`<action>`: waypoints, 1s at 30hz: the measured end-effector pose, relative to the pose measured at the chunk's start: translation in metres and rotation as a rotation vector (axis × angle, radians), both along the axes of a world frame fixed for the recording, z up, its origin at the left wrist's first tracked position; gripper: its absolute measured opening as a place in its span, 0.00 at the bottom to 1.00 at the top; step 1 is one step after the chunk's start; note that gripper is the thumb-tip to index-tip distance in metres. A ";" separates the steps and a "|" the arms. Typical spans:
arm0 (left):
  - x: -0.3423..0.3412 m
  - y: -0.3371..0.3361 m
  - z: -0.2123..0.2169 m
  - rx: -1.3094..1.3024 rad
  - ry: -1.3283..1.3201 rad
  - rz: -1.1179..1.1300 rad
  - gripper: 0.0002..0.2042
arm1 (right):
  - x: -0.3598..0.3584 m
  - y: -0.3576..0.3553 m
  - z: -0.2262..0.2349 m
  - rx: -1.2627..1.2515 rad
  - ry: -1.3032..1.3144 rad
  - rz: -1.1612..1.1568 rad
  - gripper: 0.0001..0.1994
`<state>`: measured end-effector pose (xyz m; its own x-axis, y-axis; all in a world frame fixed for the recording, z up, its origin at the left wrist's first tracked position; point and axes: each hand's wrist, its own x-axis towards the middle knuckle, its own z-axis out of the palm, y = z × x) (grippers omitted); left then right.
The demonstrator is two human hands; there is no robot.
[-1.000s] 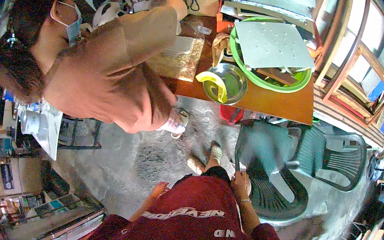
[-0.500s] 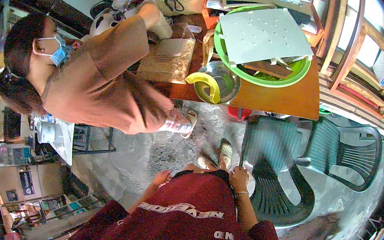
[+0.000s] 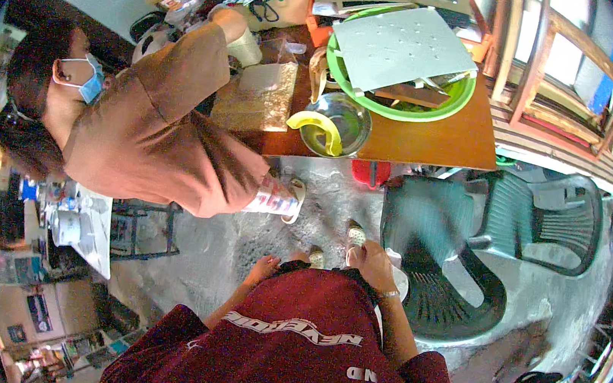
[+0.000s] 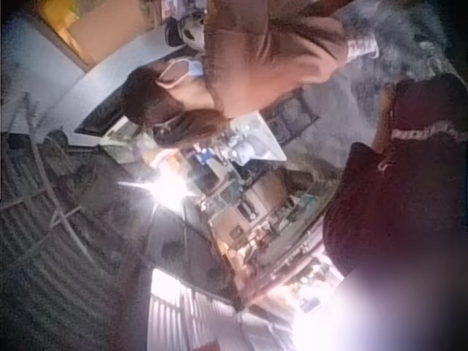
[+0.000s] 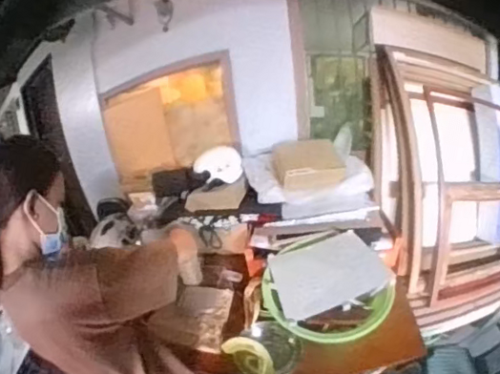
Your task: The person uses a utility knife to cut a circular opening in a beige plastic container lid on a wooden table. They then walk to a counter and hand the cut lid to a woman who places it into a plastic bag. The person later picks up and moves two rolls of paper.
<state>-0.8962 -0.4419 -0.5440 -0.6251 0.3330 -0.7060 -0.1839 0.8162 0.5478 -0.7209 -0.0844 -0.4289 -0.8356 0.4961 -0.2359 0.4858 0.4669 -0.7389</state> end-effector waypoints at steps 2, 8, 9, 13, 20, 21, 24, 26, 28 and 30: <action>-0.006 -0.007 -0.013 0.053 -0.051 -0.007 0.22 | -0.032 -0.008 0.078 -0.076 -0.012 -0.001 0.15; -0.026 -0.035 -0.052 0.072 -0.198 -0.237 0.19 | -0.067 -0.075 0.242 0.127 0.800 0.272 0.11; -0.023 -0.035 -0.062 0.066 -0.256 -0.289 0.18 | -0.062 -0.090 0.271 0.220 0.841 0.325 0.14; -0.042 -0.097 -0.110 -0.124 -0.451 -0.353 0.13 | -0.031 -0.145 0.377 0.312 1.035 0.554 0.15; -0.057 -0.019 -0.086 -0.220 -0.366 -0.778 0.14 | 0.066 -0.189 0.409 0.679 1.236 0.034 0.14; -0.057 -0.005 -0.080 -0.200 -0.333 -0.831 0.15 | 0.079 -0.189 0.411 0.720 1.242 0.021 0.14; -0.031 0.045 -0.069 -0.115 -0.271 -1.007 0.18 | 0.135 -0.188 0.414 0.899 1.175 -0.057 0.13; -0.008 0.072 -0.061 -0.081 -0.231 -1.065 0.20 | 0.179 -0.180 0.412 0.974 1.132 -0.087 0.12; 0.023 0.092 -0.057 -0.112 -0.187 -1.094 0.20 | 0.223 -0.169 0.399 1.028 1.137 -0.158 0.11; 0.054 0.119 -0.056 -0.112 -0.132 -1.255 0.20 | 0.270 -0.152 0.393 1.075 1.107 -0.202 0.11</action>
